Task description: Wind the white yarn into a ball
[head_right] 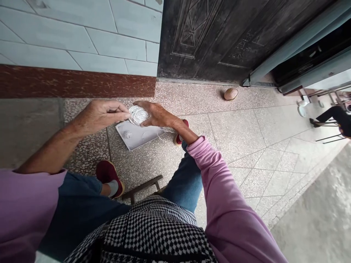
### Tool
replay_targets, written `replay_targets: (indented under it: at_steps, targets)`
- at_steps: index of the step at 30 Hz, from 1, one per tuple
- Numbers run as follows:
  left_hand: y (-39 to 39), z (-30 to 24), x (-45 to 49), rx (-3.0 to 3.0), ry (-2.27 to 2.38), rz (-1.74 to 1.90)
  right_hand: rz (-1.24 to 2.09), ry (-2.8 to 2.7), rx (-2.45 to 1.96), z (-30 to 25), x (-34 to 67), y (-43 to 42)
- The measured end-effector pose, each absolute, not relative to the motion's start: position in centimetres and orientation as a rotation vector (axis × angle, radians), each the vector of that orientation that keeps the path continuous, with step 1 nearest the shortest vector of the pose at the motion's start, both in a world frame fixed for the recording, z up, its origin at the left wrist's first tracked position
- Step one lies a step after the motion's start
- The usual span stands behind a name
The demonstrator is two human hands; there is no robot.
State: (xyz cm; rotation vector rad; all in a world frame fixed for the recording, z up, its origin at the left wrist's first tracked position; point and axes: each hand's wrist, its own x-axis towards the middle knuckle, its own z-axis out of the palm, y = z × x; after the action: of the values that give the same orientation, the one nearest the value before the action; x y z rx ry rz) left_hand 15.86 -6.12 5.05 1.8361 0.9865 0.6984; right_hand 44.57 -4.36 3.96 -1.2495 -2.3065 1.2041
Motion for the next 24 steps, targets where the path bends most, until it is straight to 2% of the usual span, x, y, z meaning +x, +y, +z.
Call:
replay_targets:
  at_steps: [7,9,18,24]
  targets:
    - [-5.1,5.4,15.7,1.692,0.861,0.793,1.716,-2.074,-0.837,3.8,44.3,-5.6]
    - [-5.1,5.4,15.9,1.587,0.813,0.809,1.775,-1.997,-0.778,3.8,44.0,-6.0]
    - [-3.8,2.3,17.2,1.151,0.814,1.095,1.585,-1.685,-0.84,7.0,43.7,-6.7]
    - [-4.9,1.9,18.1,1.232,0.872,1.079,1.42,-1.565,-1.009,8.3,44.3,-6.8]
